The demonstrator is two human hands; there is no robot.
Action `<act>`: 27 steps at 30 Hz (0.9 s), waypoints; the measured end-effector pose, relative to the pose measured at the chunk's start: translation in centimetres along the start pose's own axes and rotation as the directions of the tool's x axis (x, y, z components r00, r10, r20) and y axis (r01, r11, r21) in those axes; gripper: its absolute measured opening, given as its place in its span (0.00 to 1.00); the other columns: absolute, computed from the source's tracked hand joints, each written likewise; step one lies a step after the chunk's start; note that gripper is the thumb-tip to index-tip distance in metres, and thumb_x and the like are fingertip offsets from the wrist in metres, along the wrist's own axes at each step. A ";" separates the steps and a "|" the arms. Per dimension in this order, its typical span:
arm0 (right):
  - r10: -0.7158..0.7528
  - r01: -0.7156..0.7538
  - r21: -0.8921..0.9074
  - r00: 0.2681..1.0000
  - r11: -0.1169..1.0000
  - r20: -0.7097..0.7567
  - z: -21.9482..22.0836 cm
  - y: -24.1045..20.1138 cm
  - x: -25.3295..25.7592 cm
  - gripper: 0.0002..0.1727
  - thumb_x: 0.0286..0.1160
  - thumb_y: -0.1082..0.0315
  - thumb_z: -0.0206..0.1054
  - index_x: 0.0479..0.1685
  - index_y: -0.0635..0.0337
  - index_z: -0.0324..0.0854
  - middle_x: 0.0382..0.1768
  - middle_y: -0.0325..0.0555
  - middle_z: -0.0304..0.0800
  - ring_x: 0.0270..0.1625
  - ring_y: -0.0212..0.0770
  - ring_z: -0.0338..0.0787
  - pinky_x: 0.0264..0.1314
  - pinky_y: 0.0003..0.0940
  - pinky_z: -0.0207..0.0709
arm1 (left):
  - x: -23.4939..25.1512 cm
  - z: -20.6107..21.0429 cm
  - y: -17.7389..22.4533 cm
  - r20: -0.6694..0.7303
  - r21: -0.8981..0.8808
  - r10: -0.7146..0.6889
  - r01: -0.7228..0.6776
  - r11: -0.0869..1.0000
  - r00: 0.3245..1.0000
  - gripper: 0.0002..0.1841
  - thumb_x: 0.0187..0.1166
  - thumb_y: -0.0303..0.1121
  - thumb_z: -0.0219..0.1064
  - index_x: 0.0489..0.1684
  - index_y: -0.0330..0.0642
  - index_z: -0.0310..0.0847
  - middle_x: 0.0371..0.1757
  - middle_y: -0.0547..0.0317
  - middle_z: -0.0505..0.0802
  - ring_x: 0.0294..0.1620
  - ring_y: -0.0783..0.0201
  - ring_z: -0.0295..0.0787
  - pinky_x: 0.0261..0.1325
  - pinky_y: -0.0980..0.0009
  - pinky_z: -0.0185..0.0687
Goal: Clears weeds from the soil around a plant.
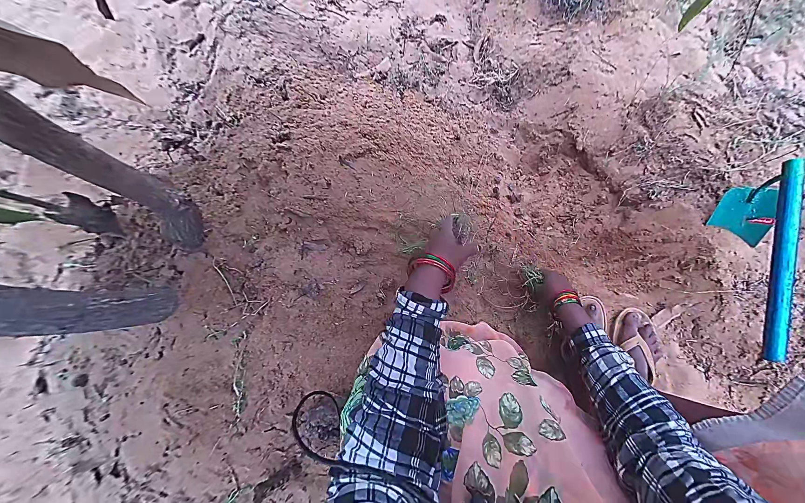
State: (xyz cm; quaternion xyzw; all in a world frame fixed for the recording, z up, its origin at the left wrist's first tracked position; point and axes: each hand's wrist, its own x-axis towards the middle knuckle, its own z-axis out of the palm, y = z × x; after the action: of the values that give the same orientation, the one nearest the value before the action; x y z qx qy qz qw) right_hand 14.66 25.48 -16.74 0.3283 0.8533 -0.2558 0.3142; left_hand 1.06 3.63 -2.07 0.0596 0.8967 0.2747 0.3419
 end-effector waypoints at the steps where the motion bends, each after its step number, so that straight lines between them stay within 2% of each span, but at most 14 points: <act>1: -0.028 0.029 0.026 0.999 0.999 -0.044 -0.8 -0.5 0.2 0.29 0.82 0.60 0.66 0.80 0.62 0.75 0.72 0.68 0.84 0.76 0.67 0.82 0.78 0.68 0.70 | 0.3 0.4 0.0 0.060 0.045 0.027 -0.030 0.999 0.998 0.41 0.81 0.42 0.73 0.93 0.39 0.57 0.80 0.27 0.77 0.81 0.32 0.74 0.82 0.35 0.65; 4: -0.161 0.188 0.152 0.972 0.970 -0.173 -1.9 -3.4 -0.4 0.26 0.80 0.66 0.69 0.77 0.64 0.78 0.67 0.70 0.87 0.71 0.70 0.85 0.74 0.71 0.72 | 0.7 0.8 0.1 0.110 0.095 0.080 -0.091 0.991 0.991 0.25 0.89 0.36 0.62 0.85 0.46 0.72 0.78 0.37 0.83 0.80 0.37 0.77 0.80 0.35 0.66; 6: -0.292 0.342 0.207 0.926 0.917 -0.239 -0.9 -5.6 -0.9 0.27 0.79 0.66 0.71 0.77 0.66 0.77 0.70 0.69 0.84 0.73 0.68 0.84 0.76 0.68 0.73 | 0.4 0.4 0.1 -0.003 0.019 0.100 -0.099 0.995 0.995 0.21 0.91 0.35 0.58 0.82 0.48 0.76 0.77 0.43 0.85 0.79 0.41 0.80 0.79 0.36 0.69; 7: -0.361 0.409 0.207 0.903 0.889 -0.233 0.1 -6.8 -1.2 0.31 0.77 0.66 0.73 0.80 0.64 0.76 0.76 0.68 0.79 0.77 0.67 0.80 0.80 0.65 0.71 | 0.4 0.2 0.0 -0.075 -0.038 0.102 -0.105 0.994 0.992 0.21 0.91 0.35 0.57 0.81 0.49 0.77 0.76 0.47 0.86 0.78 0.43 0.81 0.78 0.36 0.70; 8: -0.421 0.450 0.184 0.889 0.874 -0.179 1.1 -8.0 -1.6 0.34 0.75 0.63 0.76 0.83 0.62 0.73 0.82 0.68 0.72 0.83 0.67 0.74 0.84 0.64 0.67 | 0.2 -0.1 0.0 -0.142 -0.093 0.101 -0.115 0.989 0.985 0.20 0.92 0.36 0.57 0.80 0.49 0.77 0.74 0.51 0.88 0.77 0.46 0.82 0.78 0.38 0.71; 10: -0.494 0.494 0.035 0.870 0.869 -0.015 3.8 -10.0 -2.7 0.37 0.72 0.56 0.78 0.83 0.56 0.74 0.87 0.65 0.66 0.86 0.69 0.68 0.82 0.68 0.66 | 0.0 -0.4 -0.2 -0.258 -0.180 0.102 -0.152 0.972 0.961 0.18 0.91 0.37 0.57 0.76 0.49 0.81 0.71 0.54 0.91 0.74 0.50 0.85 0.75 0.41 0.74; 13: -0.512 0.535 -0.158 0.843 0.830 0.165 6.9 -9.9 -4.7 0.30 0.69 0.66 0.76 0.73 0.67 0.82 0.90 0.65 0.59 0.89 0.74 0.58 0.80 0.76 0.61 | -0.3 -0.6 -0.3 -0.368 -0.291 0.108 -0.225 0.930 0.923 0.16 0.89 0.37 0.60 0.68 0.47 0.86 0.66 0.54 0.92 0.67 0.53 0.89 0.71 0.45 0.78; 15: -0.556 0.570 -0.229 0.821 0.789 0.128 7.3 -7.8 -4.4 0.27 0.63 0.72 0.75 0.67 0.67 0.85 0.82 0.65 0.74 0.85 0.72 0.67 0.79 0.71 0.65 | -0.5 -0.9 -0.4 -0.433 -0.341 0.109 -0.274 0.899 0.895 0.14 0.88 0.35 0.60 0.64 0.47 0.88 0.64 0.56 0.93 0.62 0.58 0.91 0.67 0.51 0.83; 17: -0.449 0.472 -0.221 0.881 0.854 0.147 5.5 -5.8 -3.7 0.34 0.66 0.71 0.73 0.79 0.63 0.77 0.73 0.68 0.82 0.77 0.71 0.78 0.74 0.71 0.72 | -0.9 -1.3 -0.4 -0.488 -0.383 0.117 -0.333 0.862 0.865 0.12 0.89 0.33 0.60 0.60 0.46 0.89 0.61 0.58 0.94 0.56 0.64 0.92 0.62 0.59 0.85; 18: -0.371 0.397 -0.217 0.916 0.892 0.149 4.3 -4.9 -3.3 0.36 0.68 0.68 0.72 0.81 0.65 0.72 0.69 0.70 0.84 0.73 0.70 0.82 0.72 0.70 0.75 | -1.2 -1.6 -0.3 -0.507 -0.403 0.117 -0.354 0.844 0.854 0.12 0.88 0.32 0.60 0.60 0.45 0.89 0.60 0.58 0.94 0.54 0.64 0.92 0.61 0.61 0.85; 20: -0.202 0.223 -0.188 0.972 0.957 0.121 1.6 -4.0 -3.2 0.36 0.74 0.68 0.68 0.83 0.72 0.65 0.68 0.74 0.83 0.72 0.71 0.84 0.72 0.70 0.74 | -1.4 -1.9 -0.1 -0.533 -0.432 0.121 -0.392 0.812 0.837 0.12 0.88 0.30 0.59 0.59 0.43 0.89 0.59 0.57 0.94 0.51 0.66 0.92 0.59 0.64 0.86; 22: -0.140 0.142 -0.146 0.990 0.979 0.023 -0.4 -4.1 -3.1 0.31 0.76 0.69 0.66 0.80 0.71 0.69 0.66 0.73 0.85 0.71 0.70 0.85 0.72 0.68 0.75 | -1.5 -2.0 0.1 -0.555 -0.470 0.117 -0.426 0.773 0.824 0.12 0.88 0.29 0.58 0.57 0.41 0.89 0.57 0.56 0.94 0.49 0.67 0.91 0.57 0.66 0.85; 24: -0.168 0.165 -0.071 0.985 0.984 -0.039 -1.6 -5.5 -3.3 0.26 0.80 0.67 0.67 0.74 0.72 0.75 0.63 0.74 0.86 0.70 0.71 0.85 0.73 0.69 0.74 | -1.6 -1.9 0.3 -0.576 -0.490 0.113 -0.452 0.745 0.809 0.12 0.87 0.27 0.58 0.56 0.40 0.88 0.56 0.56 0.94 0.48 0.68 0.92 0.56 0.68 0.86; 27: -0.339 0.339 -0.011 0.939 0.941 -0.063 -0.4 -8.9 -3.2 0.23 0.77 0.69 0.71 0.69 0.71 0.80 0.66 0.72 0.85 0.71 0.70 0.85 0.73 0.68 0.75 | -1.4 -1.4 0.3 -0.591 -0.496 0.128 -0.484 0.721 0.796 0.12 0.86 0.26 0.58 0.54 0.39 0.89 0.56 0.55 0.93 0.50 0.67 0.92 0.57 0.67 0.86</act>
State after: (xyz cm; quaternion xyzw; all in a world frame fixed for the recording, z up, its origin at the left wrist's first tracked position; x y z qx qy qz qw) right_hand 9.97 18.70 -12.20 0.1843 0.9067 -0.2953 0.2382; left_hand 1.19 2.81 -0.22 0.0201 0.7867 0.6160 0.0351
